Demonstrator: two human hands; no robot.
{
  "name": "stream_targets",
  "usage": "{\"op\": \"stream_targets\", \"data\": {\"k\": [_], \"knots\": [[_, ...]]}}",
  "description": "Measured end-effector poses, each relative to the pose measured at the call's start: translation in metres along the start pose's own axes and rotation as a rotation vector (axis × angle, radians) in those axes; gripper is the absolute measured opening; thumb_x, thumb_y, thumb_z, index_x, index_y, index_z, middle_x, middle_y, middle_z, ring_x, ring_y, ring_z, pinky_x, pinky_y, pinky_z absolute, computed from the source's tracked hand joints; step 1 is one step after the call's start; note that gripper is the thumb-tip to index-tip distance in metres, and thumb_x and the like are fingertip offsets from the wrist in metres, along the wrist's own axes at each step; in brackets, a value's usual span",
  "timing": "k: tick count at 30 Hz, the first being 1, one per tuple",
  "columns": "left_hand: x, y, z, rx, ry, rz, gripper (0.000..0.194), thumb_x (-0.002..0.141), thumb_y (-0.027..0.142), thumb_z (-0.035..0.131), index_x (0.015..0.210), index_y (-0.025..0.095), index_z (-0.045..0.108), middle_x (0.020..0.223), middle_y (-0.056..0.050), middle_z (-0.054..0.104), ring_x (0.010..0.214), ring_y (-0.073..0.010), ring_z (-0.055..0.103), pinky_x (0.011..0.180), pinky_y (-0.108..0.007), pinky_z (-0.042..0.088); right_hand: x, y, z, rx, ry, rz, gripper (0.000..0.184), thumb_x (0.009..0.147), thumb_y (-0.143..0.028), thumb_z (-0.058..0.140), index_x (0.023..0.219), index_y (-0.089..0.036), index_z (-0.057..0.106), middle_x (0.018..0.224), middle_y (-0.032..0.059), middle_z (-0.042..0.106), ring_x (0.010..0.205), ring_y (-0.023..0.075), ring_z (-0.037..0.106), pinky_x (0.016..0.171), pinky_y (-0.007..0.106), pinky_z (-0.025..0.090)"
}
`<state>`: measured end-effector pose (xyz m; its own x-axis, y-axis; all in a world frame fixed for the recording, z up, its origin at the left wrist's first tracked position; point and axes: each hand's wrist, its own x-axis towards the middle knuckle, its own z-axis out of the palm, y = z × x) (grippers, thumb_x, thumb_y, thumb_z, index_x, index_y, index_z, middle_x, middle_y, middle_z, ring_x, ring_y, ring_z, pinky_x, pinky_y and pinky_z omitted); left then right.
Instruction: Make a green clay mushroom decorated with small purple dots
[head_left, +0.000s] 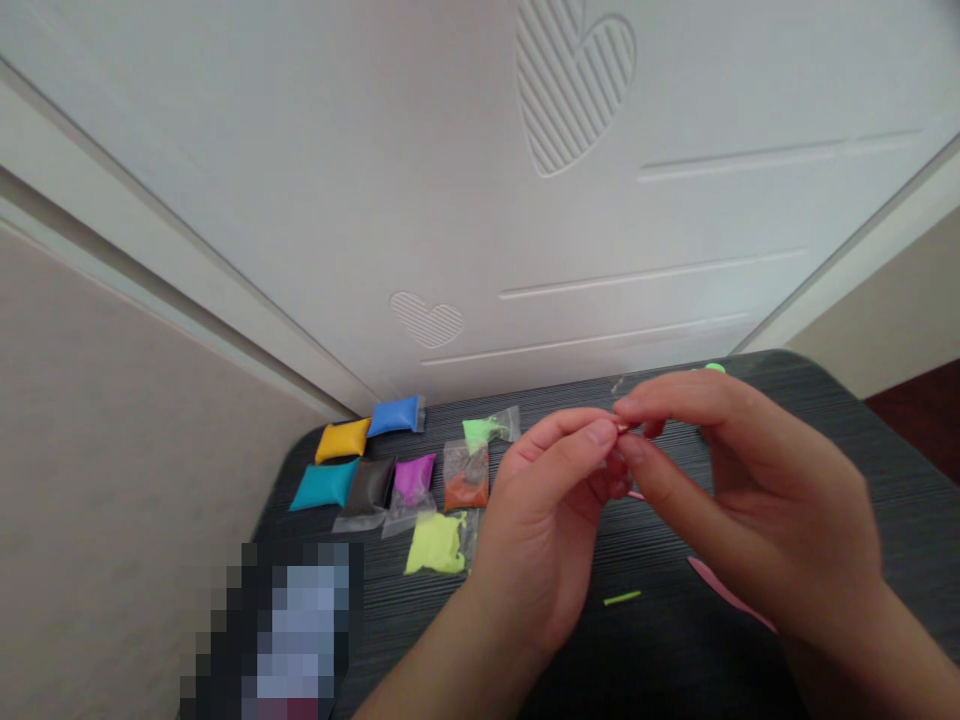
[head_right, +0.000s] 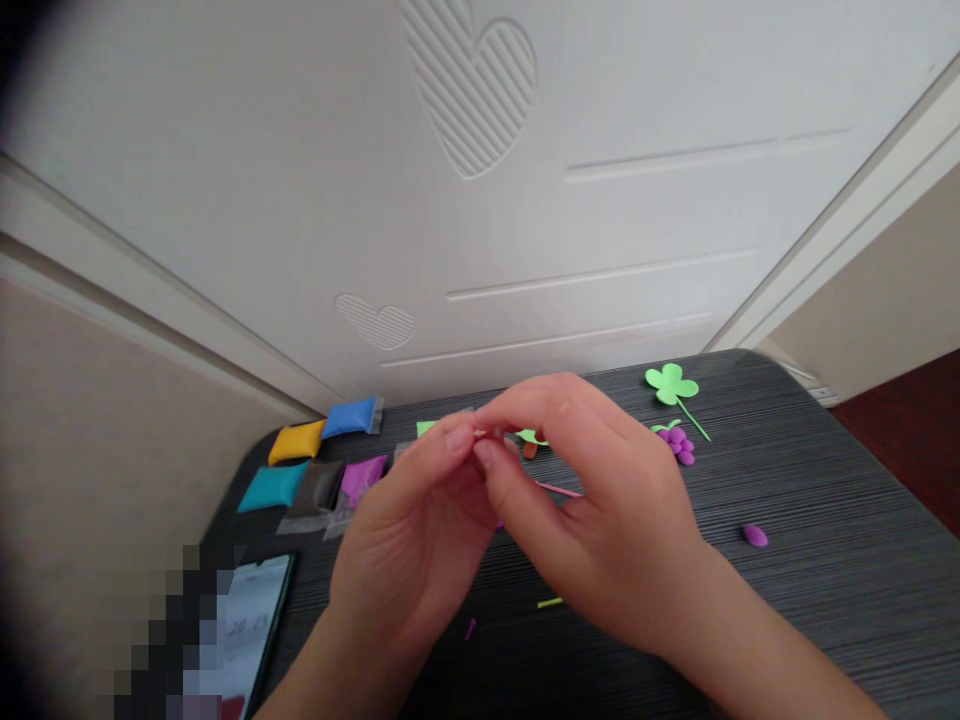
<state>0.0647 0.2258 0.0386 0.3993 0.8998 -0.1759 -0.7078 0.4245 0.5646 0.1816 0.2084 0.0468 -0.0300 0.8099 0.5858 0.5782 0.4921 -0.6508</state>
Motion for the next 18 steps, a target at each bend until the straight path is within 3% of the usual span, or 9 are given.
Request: {"op": "stream_targets", "data": {"k": [18], "knots": [[0.0012, -0.002, -0.0013, -0.136, -0.024, -0.126, 0.011, 0.075, 0.014, 0.053, 0.07, 0.013, 0.063, 0.075, -0.001, 0.061, 0.069, -0.0086, 0.054, 0.066, -0.021, 0.042, 0.0015, 0.0036, -0.003, -0.009, -0.044, -0.042, 0.021, 0.07, -0.008, 0.058, 0.086, -0.021, 0.056, 0.089, -0.0022, 0.06, 0.084, 0.0108, 0.054, 0.076, 0.023, 0.043]]}}
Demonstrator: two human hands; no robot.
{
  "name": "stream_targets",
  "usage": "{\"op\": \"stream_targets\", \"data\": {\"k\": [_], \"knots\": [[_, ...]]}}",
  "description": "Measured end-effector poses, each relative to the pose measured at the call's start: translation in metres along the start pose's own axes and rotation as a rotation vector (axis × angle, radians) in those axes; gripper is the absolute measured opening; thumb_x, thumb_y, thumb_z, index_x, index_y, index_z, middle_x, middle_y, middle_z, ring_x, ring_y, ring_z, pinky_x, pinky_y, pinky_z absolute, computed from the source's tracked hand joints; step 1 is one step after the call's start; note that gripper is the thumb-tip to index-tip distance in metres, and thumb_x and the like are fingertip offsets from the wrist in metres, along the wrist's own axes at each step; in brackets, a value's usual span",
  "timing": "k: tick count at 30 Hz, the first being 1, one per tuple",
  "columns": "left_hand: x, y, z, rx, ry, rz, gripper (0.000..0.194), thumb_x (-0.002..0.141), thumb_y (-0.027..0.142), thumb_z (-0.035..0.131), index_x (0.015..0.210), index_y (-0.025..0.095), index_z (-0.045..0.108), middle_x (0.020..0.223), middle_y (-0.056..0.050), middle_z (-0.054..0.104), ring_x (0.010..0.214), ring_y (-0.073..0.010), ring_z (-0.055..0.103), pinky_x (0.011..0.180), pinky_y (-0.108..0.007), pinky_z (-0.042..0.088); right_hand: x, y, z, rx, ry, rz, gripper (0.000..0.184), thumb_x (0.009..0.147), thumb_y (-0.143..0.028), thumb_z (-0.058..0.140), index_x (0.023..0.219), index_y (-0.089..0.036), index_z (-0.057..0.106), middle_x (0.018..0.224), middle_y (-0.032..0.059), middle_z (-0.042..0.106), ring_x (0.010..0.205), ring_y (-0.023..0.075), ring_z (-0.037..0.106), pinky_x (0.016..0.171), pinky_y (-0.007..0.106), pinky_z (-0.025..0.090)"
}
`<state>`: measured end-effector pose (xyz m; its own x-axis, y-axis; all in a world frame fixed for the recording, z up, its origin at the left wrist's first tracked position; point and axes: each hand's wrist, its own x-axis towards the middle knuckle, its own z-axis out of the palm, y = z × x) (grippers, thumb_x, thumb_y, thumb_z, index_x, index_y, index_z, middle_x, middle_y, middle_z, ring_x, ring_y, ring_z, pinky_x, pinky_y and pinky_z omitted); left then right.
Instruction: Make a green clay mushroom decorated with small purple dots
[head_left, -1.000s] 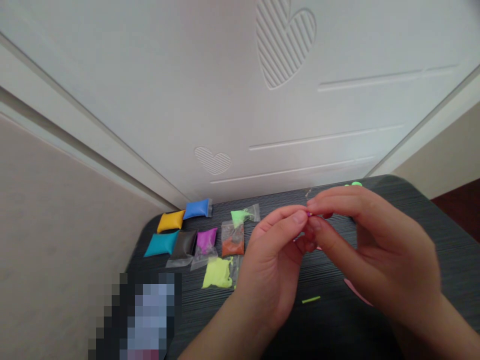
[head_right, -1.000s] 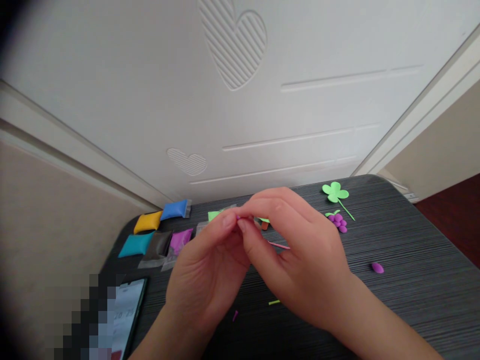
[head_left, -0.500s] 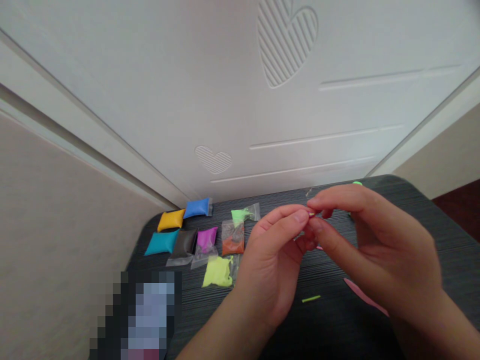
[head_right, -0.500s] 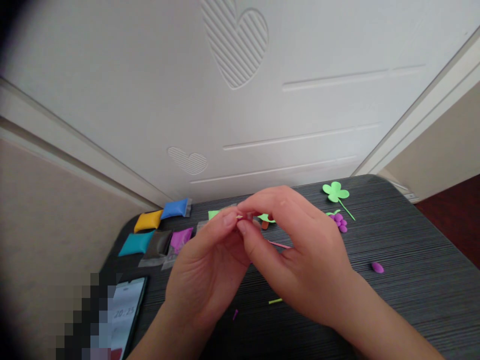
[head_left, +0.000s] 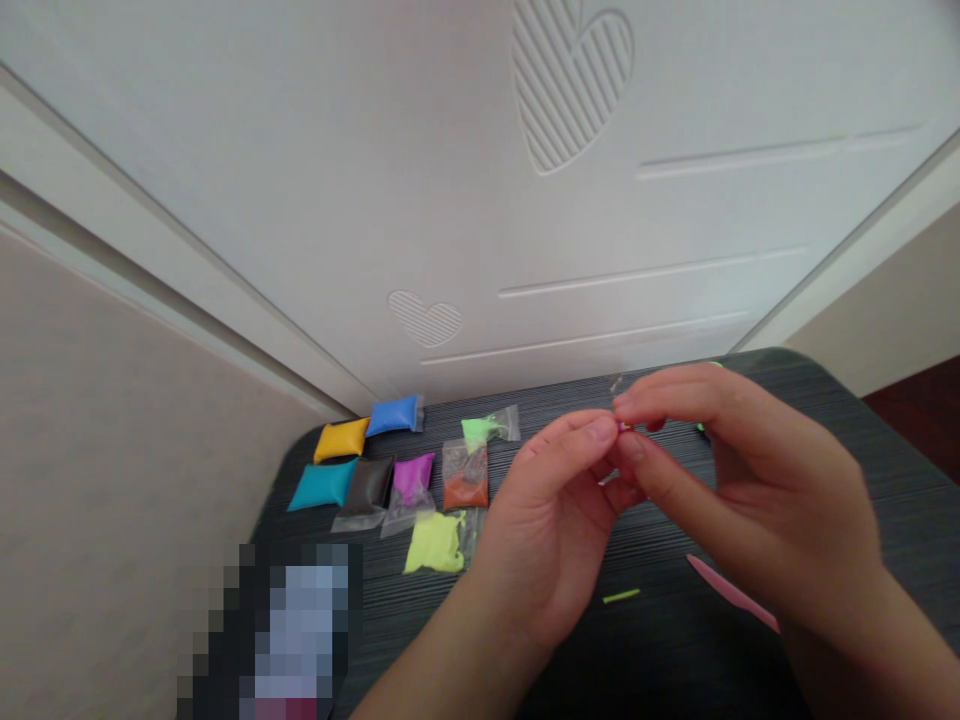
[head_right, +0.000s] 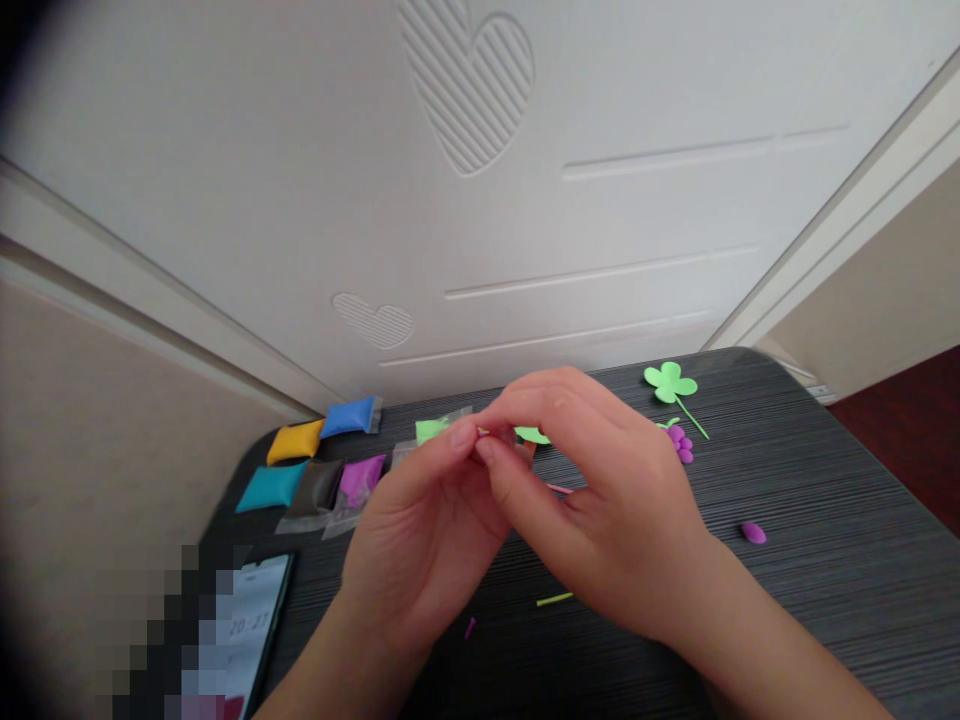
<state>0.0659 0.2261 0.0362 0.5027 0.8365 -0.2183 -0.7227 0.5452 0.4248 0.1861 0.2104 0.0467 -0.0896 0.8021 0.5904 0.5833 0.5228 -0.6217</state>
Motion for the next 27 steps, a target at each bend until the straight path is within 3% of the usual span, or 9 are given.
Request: {"op": "stream_targets", "data": {"k": [5, 8, 10, 13, 16, 21, 27], "knots": [[0.004, 0.001, -0.002, 0.106, -0.017, 0.046, 0.013, 0.076, 0.017, 0.051, 0.074, 0.014, 0.064, 0.075, -0.001, 0.061, 0.068, -0.0089, 0.053, 0.065, -0.022, 0.041, 0.001, 0.002, -0.001, 0.01, 0.003, 0.044, 0.018, 0.071, -0.01, 0.058, 0.085, -0.021, 0.057, 0.088, -0.0012, 0.06, 0.083, 0.0119, 0.055, 0.075, 0.025, 0.044], [0.017, 0.009, -0.015, 0.337, 0.022, 0.148, 0.016, 0.076, 0.027, 0.051, 0.078, 0.017, 0.063, 0.076, -0.001, 0.06, 0.07, -0.0114, 0.053, 0.063, -0.024, 0.04, 0.002, 0.004, -0.004, -0.009, 0.036, 0.088, 0.015, 0.073, -0.014, 0.057, 0.085, -0.023, 0.058, 0.086, -0.001, 0.059, 0.082, 0.013, 0.055, 0.073, 0.026, 0.044], [0.028, 0.017, -0.03, 0.698, 0.092, 0.271, 0.019, 0.073, 0.034, 0.053, 0.079, 0.018, 0.063, 0.075, -0.001, 0.06, 0.069, -0.0127, 0.052, 0.06, -0.024, 0.039, 0.003, 0.006, -0.006, -0.014, 0.081, 0.123, 0.012, 0.074, -0.016, 0.057, 0.083, -0.023, 0.057, 0.085, -0.0009, 0.059, 0.081, 0.0137, 0.055, 0.072, 0.027, 0.044], [0.042, 0.027, -0.055, 1.536, 0.197, 0.317, 0.024, 0.072, 0.04, 0.053, 0.078, 0.019, 0.064, 0.08, -0.003, 0.063, 0.074, -0.0166, 0.053, 0.067, -0.028, 0.038, 0.004, 0.009, -0.009, -0.008, 0.139, 0.168, 0.009, 0.075, -0.018, 0.056, 0.081, -0.024, 0.057, 0.085, -0.0004, 0.059, 0.08, 0.015, 0.055, 0.071, 0.028, 0.044], [0.049, 0.026, -0.073, 2.076, 0.245, 0.201, 0.026, 0.07, 0.043, 0.052, 0.069, 0.02, 0.064, 0.075, -0.005, 0.063, 0.073, -0.0203, 0.054, 0.064, -0.03, 0.037, 0.006, 0.013, -0.012, -0.002, 0.154, 0.172, 0.009, 0.075, -0.018, 0.057, 0.082, -0.024, 0.057, 0.086, -0.0002, 0.059, 0.081, 0.0155, 0.055, 0.071, 0.029, 0.044], [0.056, 0.006, -0.086, 2.239, 0.161, 0.067, 0.03, 0.071, 0.048, 0.049, 0.075, 0.022, 0.065, 0.079, -0.005, 0.065, 0.073, -0.0215, 0.057, 0.057, -0.028, 0.036, 0.008, 0.017, -0.016, -0.016, 0.164, 0.147, 0.01, 0.074, -0.017, 0.057, 0.081, -0.024, 0.058, 0.085, -0.0009, 0.059, 0.079, 0.0143, 0.055, 0.072, 0.028, 0.043], [0.065, -0.012, -0.094, 2.159, 0.18, 0.109, 0.026, 0.069, 0.045, 0.053, 0.078, 0.022, 0.063, 0.08, -0.005, 0.065, 0.07, -0.0203, 0.057, 0.055, -0.027, 0.036, 0.009, 0.021, -0.021, -0.01, 0.188, 0.139, 0.012, 0.075, -0.018, 0.057, 0.084, -0.024, 0.058, 0.085, -0.0008, 0.059, 0.08, 0.0144, 0.055, 0.071, 0.028, 0.044]]}}
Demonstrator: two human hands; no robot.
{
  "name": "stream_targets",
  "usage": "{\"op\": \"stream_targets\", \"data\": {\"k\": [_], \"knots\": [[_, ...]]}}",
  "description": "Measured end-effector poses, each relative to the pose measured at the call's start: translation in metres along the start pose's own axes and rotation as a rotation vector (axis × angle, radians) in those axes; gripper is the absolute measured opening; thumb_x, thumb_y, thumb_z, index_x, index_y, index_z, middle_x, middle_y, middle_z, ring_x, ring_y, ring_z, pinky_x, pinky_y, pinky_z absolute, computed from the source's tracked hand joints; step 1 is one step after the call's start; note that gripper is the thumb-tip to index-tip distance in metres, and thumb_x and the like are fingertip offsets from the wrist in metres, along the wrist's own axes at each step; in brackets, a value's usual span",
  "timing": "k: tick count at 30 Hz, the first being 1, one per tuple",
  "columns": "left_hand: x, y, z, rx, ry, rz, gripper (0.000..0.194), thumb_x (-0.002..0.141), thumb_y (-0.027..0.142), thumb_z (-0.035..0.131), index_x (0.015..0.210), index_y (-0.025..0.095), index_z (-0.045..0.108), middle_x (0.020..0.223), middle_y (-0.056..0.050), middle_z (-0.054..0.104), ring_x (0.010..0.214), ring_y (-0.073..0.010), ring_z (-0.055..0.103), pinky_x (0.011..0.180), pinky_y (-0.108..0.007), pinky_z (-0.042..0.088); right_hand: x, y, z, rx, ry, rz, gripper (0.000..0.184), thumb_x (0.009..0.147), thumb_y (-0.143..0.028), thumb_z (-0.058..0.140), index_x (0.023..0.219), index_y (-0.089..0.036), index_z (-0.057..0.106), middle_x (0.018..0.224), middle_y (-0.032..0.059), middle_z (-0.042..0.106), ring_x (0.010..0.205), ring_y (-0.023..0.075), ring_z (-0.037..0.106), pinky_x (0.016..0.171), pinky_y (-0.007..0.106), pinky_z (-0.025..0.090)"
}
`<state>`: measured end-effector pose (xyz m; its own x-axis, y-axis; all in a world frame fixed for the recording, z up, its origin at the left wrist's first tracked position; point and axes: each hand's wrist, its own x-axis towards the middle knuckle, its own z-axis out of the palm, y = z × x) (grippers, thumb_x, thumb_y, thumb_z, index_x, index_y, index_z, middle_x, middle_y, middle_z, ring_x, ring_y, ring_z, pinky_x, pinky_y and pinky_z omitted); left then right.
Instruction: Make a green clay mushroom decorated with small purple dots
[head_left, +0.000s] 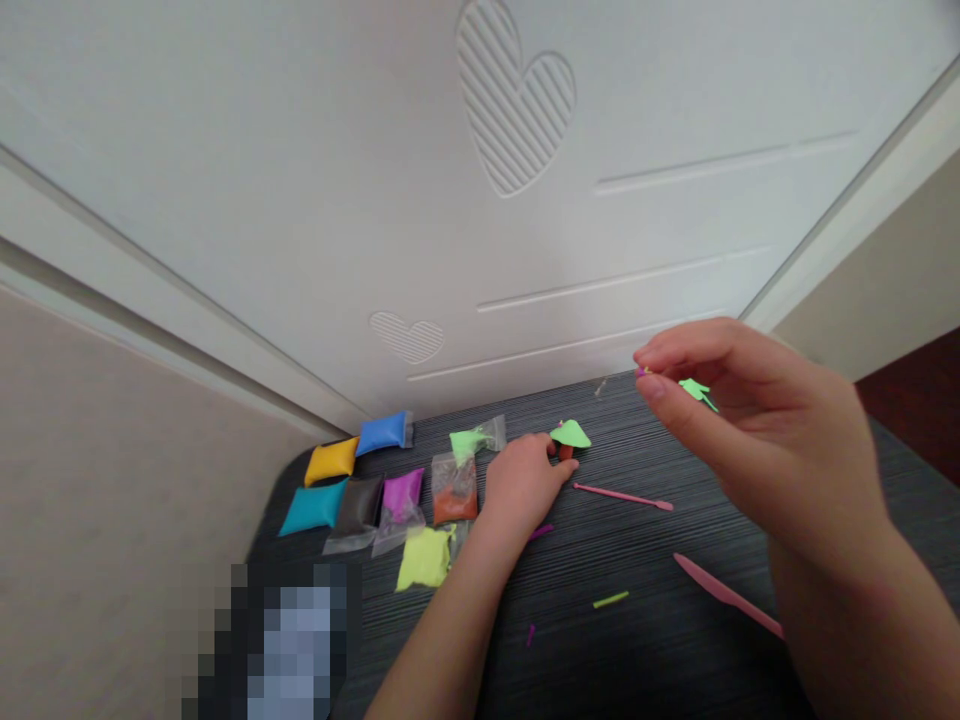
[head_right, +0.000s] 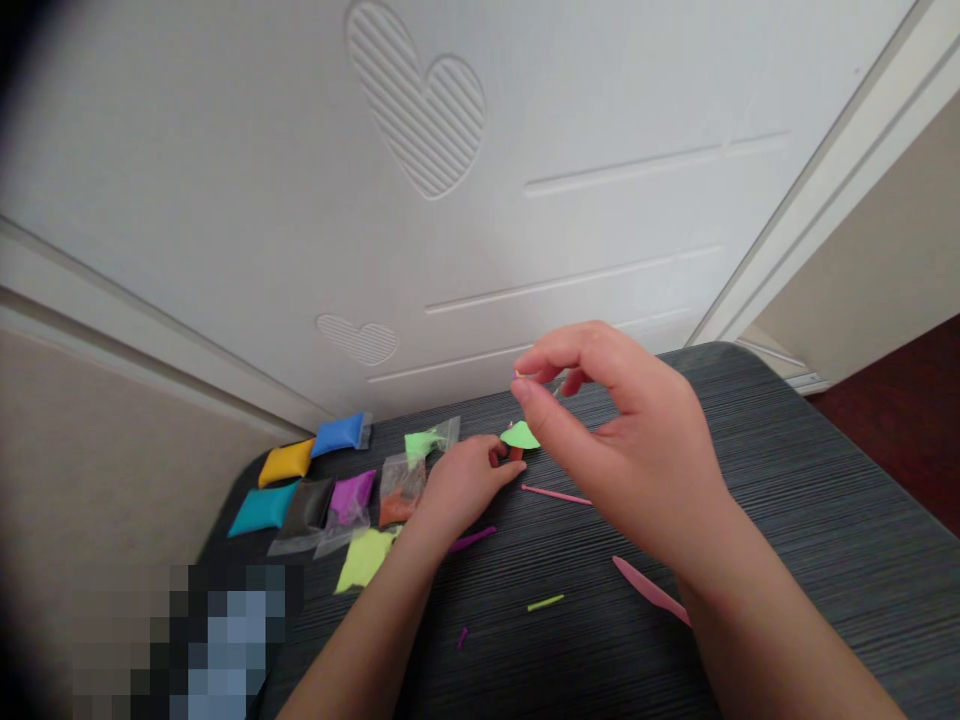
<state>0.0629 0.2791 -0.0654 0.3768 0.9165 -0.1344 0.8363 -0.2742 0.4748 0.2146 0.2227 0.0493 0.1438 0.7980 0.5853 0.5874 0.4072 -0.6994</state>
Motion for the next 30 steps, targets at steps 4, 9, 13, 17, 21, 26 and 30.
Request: {"op": "stream_targets", "data": {"k": [4, 9, 13, 17, 21, 26, 30], "knots": [[0.003, -0.002, 0.008, -0.058, 0.015, 0.008, 0.021, 0.072, 0.04, 0.052, 0.076, 0.022, 0.062, 0.077, -0.003, 0.064, 0.067, -0.0175, 0.057, 0.054, -0.025, 0.036, 0.001, 0.003, -0.003, 0.009, 0.023, 0.006, 0.013, 0.074, -0.018, 0.057, 0.086, -0.024, 0.059, 0.085, -0.0009, 0.059, 0.078, 0.014, 0.055, 0.07, 0.028, 0.044], [0.003, 0.0, -0.003, -0.089, 0.061, 0.056, 0.02, 0.076, 0.037, 0.049, 0.08, 0.022, 0.061, 0.077, -0.001, 0.063, 0.07, -0.0155, 0.056, 0.059, -0.025, 0.038, 0.002, 0.007, -0.006, 0.039, 0.039, 0.032, 0.015, 0.075, -0.019, 0.057, 0.087, -0.026, 0.059, 0.087, -0.0005, 0.059, 0.079, 0.0148, 0.055, 0.07, 0.029, 0.045], [-0.011, 0.017, -0.03, -0.119, 0.288, 0.126, 0.019, 0.079, 0.037, 0.047, 0.083, 0.021, 0.058, 0.082, 0.0, 0.062, 0.075, -0.0148, 0.055, 0.066, -0.026, 0.039, 0.003, 0.007, -0.007, 0.05, 0.021, 0.031, 0.013, 0.075, -0.019, 0.057, 0.087, -0.025, 0.059, 0.087, -0.0003, 0.059, 0.079, 0.0147, 0.055, 0.07, 0.029, 0.045], [-0.031, 0.037, -0.054, -0.081, 0.439, 0.164, 0.015, 0.079, 0.033, 0.049, 0.08, 0.019, 0.056, 0.078, 0.0, 0.059, 0.077, -0.0147, 0.053, 0.069, -0.027, 0.039, 0.002, 0.003, -0.004, 0.038, -0.069, 0.009, 0.01, 0.075, -0.018, 0.057, 0.083, -0.024, 0.058, 0.087, -0.0006, 0.059, 0.083, 0.0148, 0.054, 0.075, 0.029, 0.043], [-0.045, 0.045, -0.064, -0.021, 0.536, 0.23, 0.012, 0.078, 0.029, 0.051, 0.081, 0.018, 0.056, 0.079, -0.001, 0.058, 0.079, -0.0159, 0.051, 0.07, -0.028, 0.038, 0.0, -0.001, 0.001, 0.044, -0.168, 0.018, 0.011, 0.075, -0.019, 0.057, 0.085, -0.022, 0.058, 0.092, -0.0005, 0.059, 0.088, 0.0144, 0.054, 0.079, 0.029, 0.042], [-0.05, 0.046, -0.067, 0.075, 0.595, 0.239, 0.014, 0.078, 0.029, 0.051, 0.082, 0.017, 0.056, 0.079, -0.003, 0.058, 0.078, -0.0184, 0.049, 0.069, -0.032, 0.037, -0.002, -0.006, 0.004, 0.022, -0.221, -0.001, 0.012, 0.074, -0.02, 0.058, 0.086, -0.023, 0.059, 0.095, -0.0003, 0.059, 0.091, 0.0151, 0.054, 0.081, 0.029, 0.042], [-0.05, 0.045, -0.067, 0.07, 0.647, 0.26, 0.014, 0.078, 0.029, 0.051, 0.081, 0.016, 0.056, 0.079, -0.004, 0.058, 0.079, -0.0186, 0.05, 0.071, -0.032, 0.038, -0.002, -0.006, 0.007, -0.009, -0.202, -0.035, 0.014, 0.073, -0.018, 0.058, 0.086, -0.024, 0.06, 0.096, 0.0001, 0.059, 0.091, 0.0165, 0.054, 0.081, 0.032, 0.042]]}}
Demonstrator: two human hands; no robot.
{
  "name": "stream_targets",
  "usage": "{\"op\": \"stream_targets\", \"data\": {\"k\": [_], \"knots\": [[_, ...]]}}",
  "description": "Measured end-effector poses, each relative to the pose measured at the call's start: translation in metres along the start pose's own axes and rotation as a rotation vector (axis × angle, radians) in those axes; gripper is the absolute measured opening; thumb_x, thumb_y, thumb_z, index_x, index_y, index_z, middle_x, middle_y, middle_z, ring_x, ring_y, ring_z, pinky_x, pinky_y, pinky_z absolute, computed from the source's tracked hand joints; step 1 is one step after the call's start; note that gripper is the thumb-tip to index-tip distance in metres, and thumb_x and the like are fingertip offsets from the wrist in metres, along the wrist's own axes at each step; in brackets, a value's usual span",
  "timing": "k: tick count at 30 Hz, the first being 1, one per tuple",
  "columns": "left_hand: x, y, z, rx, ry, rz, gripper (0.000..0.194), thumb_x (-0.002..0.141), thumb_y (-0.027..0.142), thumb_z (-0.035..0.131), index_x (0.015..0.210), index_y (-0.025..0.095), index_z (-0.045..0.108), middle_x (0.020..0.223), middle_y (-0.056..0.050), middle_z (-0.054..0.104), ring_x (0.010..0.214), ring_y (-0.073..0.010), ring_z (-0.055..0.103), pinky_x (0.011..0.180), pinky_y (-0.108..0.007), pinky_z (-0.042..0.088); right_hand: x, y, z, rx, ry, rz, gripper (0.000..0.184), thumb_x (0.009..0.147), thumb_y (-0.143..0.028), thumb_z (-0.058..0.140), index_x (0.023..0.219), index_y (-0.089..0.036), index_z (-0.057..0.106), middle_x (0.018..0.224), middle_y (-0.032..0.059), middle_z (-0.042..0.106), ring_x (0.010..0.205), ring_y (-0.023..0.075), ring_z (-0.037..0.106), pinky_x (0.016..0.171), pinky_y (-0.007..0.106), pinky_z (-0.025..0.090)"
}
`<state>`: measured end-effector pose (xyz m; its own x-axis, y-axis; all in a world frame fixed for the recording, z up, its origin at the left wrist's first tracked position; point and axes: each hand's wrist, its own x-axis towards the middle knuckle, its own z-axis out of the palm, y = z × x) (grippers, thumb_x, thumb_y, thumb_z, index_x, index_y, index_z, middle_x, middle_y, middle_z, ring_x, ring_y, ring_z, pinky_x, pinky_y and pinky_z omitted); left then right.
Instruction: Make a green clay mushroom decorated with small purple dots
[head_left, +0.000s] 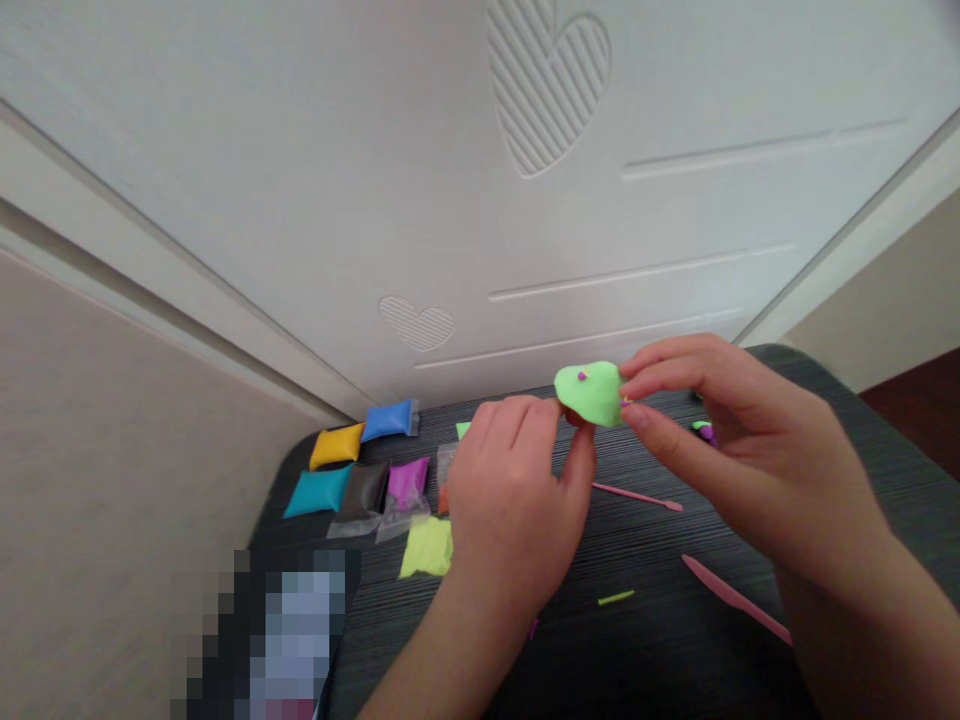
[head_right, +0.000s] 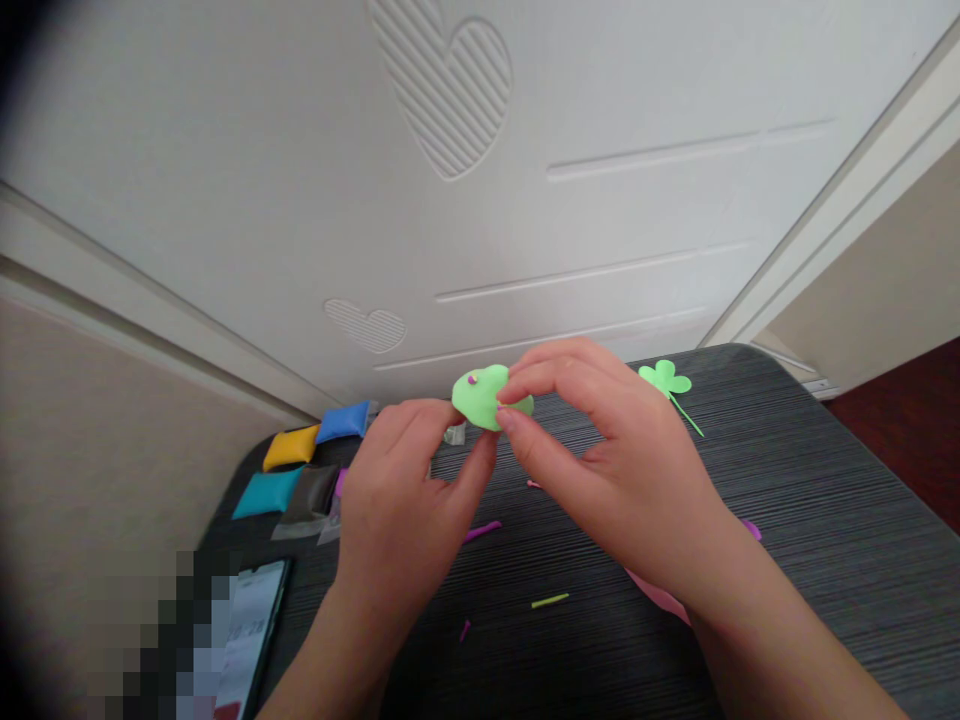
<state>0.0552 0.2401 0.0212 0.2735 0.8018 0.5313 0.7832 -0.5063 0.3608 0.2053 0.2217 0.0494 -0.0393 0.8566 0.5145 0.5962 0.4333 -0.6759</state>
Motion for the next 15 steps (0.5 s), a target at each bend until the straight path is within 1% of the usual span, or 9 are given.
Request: {"op": "stream_targets", "data": {"k": [6, 9, 15], "knots": [[-0.0008, 0.0001, -0.0002, -0.062, 0.037, 0.015, 0.015, 0.077, 0.027, 0.052, 0.086, 0.017, 0.058, 0.084, -0.005, 0.06, 0.082, -0.0184, 0.05, 0.076, -0.032, 0.039, 0.0003, 0.0019, 0.0011, -0.019, 0.022, -0.017, 0.017, 0.073, -0.017, 0.059, 0.087, -0.026, 0.061, 0.1, 0.0009, 0.058, 0.093, 0.0177, 0.053, 0.083, 0.033, 0.041], [-0.0012, 0.0005, -0.0007, -0.07, 0.05, 0.011, 0.015, 0.077, 0.026, 0.053, 0.086, 0.016, 0.058, 0.083, -0.005, 0.06, 0.083, -0.0181, 0.051, 0.076, -0.032, 0.039, -0.0002, 0.0014, 0.0, -0.018, 0.032, -0.016, 0.017, 0.073, -0.017, 0.059, 0.087, -0.027, 0.061, 0.099, 0.0008, 0.058, 0.094, 0.0179, 0.053, 0.083, 0.034, 0.041], [-0.0014, 0.0014, -0.0009, -0.082, 0.078, 0.027, 0.016, 0.076, 0.025, 0.054, 0.088, 0.016, 0.059, 0.085, -0.004, 0.061, 0.085, -0.0177, 0.051, 0.079, -0.031, 0.039, -0.0001, 0.0022, -0.0009, 0.009, 0.037, -0.013, 0.016, 0.072, -0.015, 0.059, 0.085, -0.023, 0.061, 0.099, 0.0016, 0.058, 0.094, 0.0165, 0.053, 0.085, 0.032, 0.041]]}}
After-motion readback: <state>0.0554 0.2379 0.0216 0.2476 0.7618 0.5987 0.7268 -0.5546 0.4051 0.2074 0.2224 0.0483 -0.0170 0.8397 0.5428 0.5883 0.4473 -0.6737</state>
